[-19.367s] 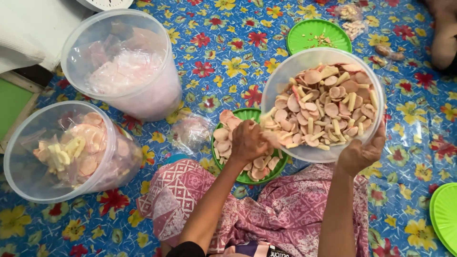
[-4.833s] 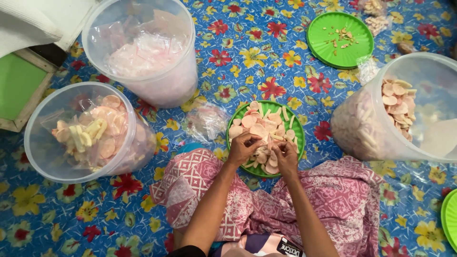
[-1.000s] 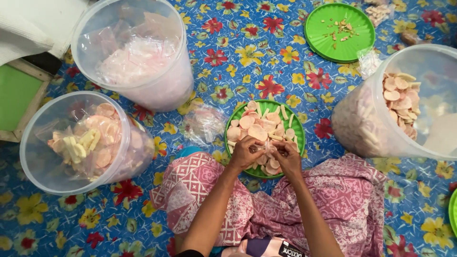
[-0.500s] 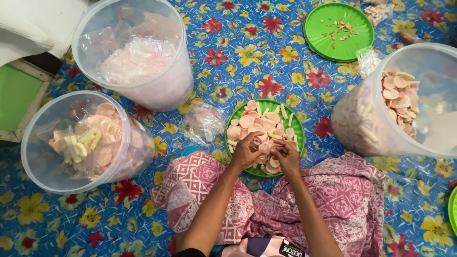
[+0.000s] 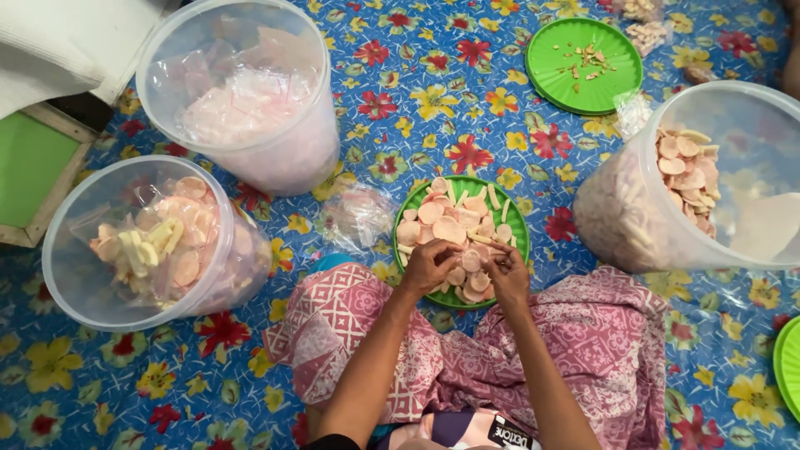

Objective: Arrange food items on a plate and place them into plastic bags for packaging.

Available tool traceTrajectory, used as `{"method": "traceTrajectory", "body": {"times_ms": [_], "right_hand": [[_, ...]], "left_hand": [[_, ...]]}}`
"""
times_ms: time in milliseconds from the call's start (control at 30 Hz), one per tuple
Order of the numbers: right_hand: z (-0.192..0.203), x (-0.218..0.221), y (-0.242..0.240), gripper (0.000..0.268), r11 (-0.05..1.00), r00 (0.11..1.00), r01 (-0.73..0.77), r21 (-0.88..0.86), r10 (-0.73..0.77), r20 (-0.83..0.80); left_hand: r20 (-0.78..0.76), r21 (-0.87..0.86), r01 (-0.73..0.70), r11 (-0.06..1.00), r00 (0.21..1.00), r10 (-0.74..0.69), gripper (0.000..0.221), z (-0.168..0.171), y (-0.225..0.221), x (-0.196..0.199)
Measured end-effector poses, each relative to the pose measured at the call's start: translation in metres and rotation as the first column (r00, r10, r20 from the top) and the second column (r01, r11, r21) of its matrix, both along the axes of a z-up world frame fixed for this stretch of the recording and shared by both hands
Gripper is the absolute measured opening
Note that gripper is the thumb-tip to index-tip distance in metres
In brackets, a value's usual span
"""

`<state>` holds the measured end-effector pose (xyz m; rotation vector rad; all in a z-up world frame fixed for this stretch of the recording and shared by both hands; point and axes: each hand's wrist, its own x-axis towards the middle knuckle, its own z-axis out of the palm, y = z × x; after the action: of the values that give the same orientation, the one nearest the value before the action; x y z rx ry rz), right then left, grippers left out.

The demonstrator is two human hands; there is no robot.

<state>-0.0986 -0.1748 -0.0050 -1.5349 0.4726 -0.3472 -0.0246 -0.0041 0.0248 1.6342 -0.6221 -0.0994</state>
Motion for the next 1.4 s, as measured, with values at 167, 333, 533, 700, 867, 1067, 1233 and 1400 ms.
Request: {"method": "traceTrajectory", "body": {"times_ms": [167,333,533,700,867,1067,1233,1400], "right_hand": [[0.002,-0.002,0.000,0.036,0.999,0.999,-0.040,-0.035,0.040,-0.001],[-0.001,0.000,0.000,0.037,0.991,0.991,-0.132,0.004,0.132,0.021],[0.032,-0.003,0.012,0.052,0.975,0.977,-0.207,0.078,0.210,-0.029],[0.018,0.005,0.005,0.055,0.940,0.987,-0.155,0.304,0.161,0.003],[0.026,0.007,0.012,0.039,0.974,0.974,-0.223,0.035,0.224,-0.038],[-0.042,0.004,0.008,0.027,0.404,0.926,-0.340,-0.849,0.301,-0.228],[-0.041,0.002,0.014,0.030,0.233,0.924,-0.324,-0.917,0.284,-0.255],[-0.039,-0.001,0.012,0.032,0.433,0.928,-0.302,-0.849,0.338,-0.158]], "left_hand": [[-0.065,-0.075,0.068,0.995,0.995,-0.073,0.026,-0.008,-0.001,-0.003],[-0.001,0.002,0.094,0.996,0.996,-0.094,0.032,-0.007,-0.003,-0.004],[-0.018,0.033,0.034,0.999,0.999,-0.033,0.031,-0.019,-0.003,0.001],[-0.043,0.030,0.021,0.999,0.999,-0.020,0.026,-0.031,-0.003,0.007],[-0.041,0.062,-0.055,0.997,0.998,0.057,0.022,-0.039,0.003,0.018],[-0.076,0.055,-0.111,0.992,0.990,0.115,0.022,-0.032,0.008,0.026],[-0.084,0.054,-0.111,0.992,0.990,0.115,0.024,-0.033,0.006,0.025],[-0.093,0.036,-0.091,0.995,0.991,0.094,0.023,-0.023,0.007,0.024]]}}
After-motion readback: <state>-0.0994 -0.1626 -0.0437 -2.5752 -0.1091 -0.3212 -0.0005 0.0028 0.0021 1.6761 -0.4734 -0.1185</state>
